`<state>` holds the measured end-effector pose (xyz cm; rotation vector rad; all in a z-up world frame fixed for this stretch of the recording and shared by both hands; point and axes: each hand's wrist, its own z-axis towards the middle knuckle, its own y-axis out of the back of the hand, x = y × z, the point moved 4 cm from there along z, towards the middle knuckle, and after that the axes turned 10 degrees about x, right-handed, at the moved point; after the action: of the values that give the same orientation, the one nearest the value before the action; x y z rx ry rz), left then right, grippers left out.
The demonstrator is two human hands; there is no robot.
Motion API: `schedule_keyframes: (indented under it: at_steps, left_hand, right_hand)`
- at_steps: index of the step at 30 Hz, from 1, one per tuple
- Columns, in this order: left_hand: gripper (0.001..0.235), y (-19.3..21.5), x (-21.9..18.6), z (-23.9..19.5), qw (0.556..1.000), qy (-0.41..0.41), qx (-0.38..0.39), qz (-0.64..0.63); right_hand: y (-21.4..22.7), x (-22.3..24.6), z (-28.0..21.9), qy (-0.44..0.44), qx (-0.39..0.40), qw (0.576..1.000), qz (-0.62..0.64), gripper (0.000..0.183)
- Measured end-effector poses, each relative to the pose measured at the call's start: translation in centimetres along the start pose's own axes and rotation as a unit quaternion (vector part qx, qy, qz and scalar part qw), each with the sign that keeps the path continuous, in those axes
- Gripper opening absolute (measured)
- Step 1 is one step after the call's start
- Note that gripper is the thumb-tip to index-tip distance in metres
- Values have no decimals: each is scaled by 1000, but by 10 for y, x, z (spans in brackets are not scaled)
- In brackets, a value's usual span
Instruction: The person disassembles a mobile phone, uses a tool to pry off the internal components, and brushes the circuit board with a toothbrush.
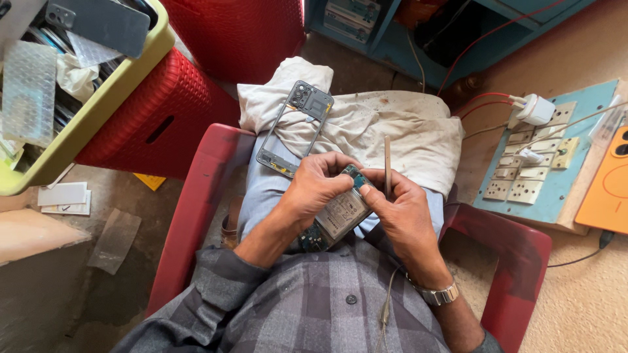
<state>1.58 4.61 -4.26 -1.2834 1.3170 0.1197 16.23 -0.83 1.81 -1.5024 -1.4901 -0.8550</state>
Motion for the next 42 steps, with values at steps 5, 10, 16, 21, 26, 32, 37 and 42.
schedule_keyframes:
  at_steps: [5,10,16,21,26,32,37,42]
  left_hand:
    - [21,-2,2,1,1000,0,-6,13]
    - [35,3,-10,-6,997,33,56,51]
    - [40,10,-8,-12,995,65,70,36]
    - [35,12,-2,-10,996,61,59,28]
    - [32,12,4,-6,996,58,32,61]
    - [24,7,10,-2,996,11,20,83]
    - [22,6,10,-3,996,0,14,87]
    - [30,14,2,-10,994,92,41,29]
  right_hand:
    - [4,-8,3,3,2,1000,11,25]
    - [17,-22,6,-13,0,998,68,26]
    - [26,-36,10,-44,3,995,88,27]
    - [28,-35,11,-48,-2,995,91,27]
    - [28,-34,11,-43,-1,995,88,27]
    - [26,-32,10,-39,6,996,77,28]
    - [24,-30,9,-43,13,997,68,28]
    - [24,-26,7,-47,6,997,54,28]
